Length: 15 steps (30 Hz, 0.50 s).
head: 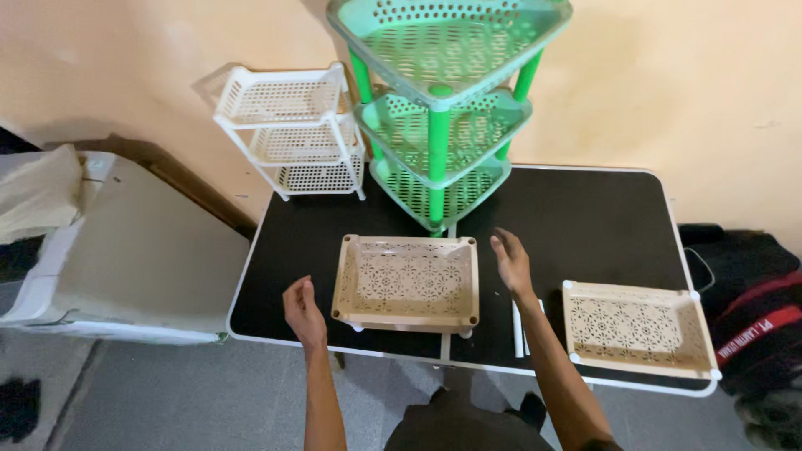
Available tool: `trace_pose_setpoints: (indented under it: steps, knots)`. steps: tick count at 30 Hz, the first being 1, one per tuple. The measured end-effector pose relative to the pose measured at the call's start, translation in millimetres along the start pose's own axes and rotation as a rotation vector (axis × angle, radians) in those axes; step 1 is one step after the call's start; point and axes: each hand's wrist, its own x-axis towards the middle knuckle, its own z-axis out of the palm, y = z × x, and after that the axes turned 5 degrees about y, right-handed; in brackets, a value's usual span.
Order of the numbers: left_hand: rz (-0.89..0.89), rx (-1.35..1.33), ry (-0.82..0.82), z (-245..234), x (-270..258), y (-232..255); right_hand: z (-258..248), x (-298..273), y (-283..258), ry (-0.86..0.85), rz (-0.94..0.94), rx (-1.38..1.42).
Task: The person assembles a three-tier plastic storage rack by inserting white plastic legs into beige perforated trays and stacking them. The person handles trays and legs by hand, aligns and inserts the legs, and stacks the trays to form a complete rack.
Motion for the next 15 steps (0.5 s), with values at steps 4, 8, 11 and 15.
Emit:
trace_pose_setpoints:
  steps: [4, 8, 11, 15]
  knots:
    - [0.068, 0.032, -0.066, 33.6, -10.6, 65.6, -34.1, -5.9, -27.3, 0.033, 0.009, -0.093]
    - [0.214, -0.104, -0.272, 102.4, -39.9, 109.5, -83.8, -21.5, -41.0, 0.069, 0.026, -0.042]
    - [0.298, -0.202, -0.417, 158.7, -73.7, 127.1, -129.8, -33.0, -42.2, 0.146, 0.077, -0.077]
    - [0.306, -0.275, -0.634, 224.7, -134.2, 142.1, -178.7, -51.1, -37.3, 0.259, 0.11, -0.109]
